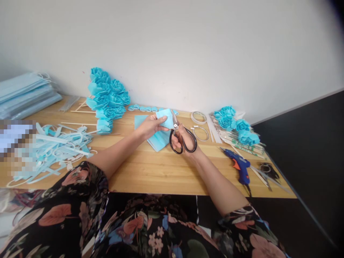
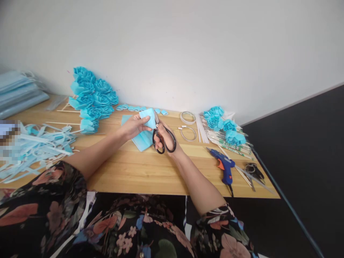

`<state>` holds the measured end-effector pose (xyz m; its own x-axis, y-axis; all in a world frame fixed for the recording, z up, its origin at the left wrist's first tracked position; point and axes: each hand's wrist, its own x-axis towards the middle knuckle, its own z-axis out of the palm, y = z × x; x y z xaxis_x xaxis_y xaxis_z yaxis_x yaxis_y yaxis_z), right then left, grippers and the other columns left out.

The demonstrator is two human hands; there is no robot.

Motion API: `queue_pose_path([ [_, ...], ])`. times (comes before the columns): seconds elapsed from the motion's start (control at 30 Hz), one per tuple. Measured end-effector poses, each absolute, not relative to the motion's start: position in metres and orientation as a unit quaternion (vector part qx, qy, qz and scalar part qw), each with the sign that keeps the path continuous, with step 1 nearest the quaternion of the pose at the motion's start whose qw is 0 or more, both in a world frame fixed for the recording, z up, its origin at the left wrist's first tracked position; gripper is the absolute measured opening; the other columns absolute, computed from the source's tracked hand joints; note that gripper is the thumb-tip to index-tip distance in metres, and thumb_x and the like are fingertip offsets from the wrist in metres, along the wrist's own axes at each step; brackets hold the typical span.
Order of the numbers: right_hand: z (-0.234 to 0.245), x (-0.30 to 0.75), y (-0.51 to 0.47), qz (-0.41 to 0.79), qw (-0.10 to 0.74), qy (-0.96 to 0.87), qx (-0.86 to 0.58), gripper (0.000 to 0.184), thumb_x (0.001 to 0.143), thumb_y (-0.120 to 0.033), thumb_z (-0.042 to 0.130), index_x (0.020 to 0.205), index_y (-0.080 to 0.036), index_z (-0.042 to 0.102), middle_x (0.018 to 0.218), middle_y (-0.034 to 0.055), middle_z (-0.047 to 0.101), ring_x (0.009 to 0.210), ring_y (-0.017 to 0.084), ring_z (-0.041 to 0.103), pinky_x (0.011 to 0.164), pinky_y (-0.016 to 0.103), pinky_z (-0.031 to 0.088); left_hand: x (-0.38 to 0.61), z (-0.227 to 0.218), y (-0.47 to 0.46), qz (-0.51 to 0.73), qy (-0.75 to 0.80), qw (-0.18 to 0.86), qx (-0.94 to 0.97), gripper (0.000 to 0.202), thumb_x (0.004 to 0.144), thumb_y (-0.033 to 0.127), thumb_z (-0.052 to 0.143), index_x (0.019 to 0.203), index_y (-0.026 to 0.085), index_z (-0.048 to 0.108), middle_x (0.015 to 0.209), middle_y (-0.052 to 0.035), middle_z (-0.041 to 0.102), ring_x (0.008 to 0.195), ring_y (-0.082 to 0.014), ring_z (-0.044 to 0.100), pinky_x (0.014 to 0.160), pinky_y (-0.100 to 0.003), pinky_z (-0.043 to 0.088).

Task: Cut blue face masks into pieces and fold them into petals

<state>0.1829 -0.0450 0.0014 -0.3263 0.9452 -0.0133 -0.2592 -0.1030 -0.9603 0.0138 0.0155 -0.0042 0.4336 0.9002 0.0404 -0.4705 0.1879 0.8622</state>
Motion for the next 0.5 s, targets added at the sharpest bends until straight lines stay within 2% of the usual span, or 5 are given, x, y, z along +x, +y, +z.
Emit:
queue_pose_path([
  [0.5, 0.0021, 0.1824, -0.0461, 0.645, 0.464, -0.496, -0.349, 0.069, 0.081, -0.071, 0.061, 0.126, -0.019, 0.055, 0.050, -0.0116, 0.045, 0.034, 0.006, 0.033, 0.038, 0.021, 0.041, 0.0120, -0.0012, 0.0162, 0.472, 0.263, 0.724, 0.429, 0.032, 0.073, 0.032, 0.085, 0.092, 0.009, 0.071, 0.081, -0.0066, 0.076, 0.065, -0.0129, 0.070, 0.060, -0.021, 0.061],
])
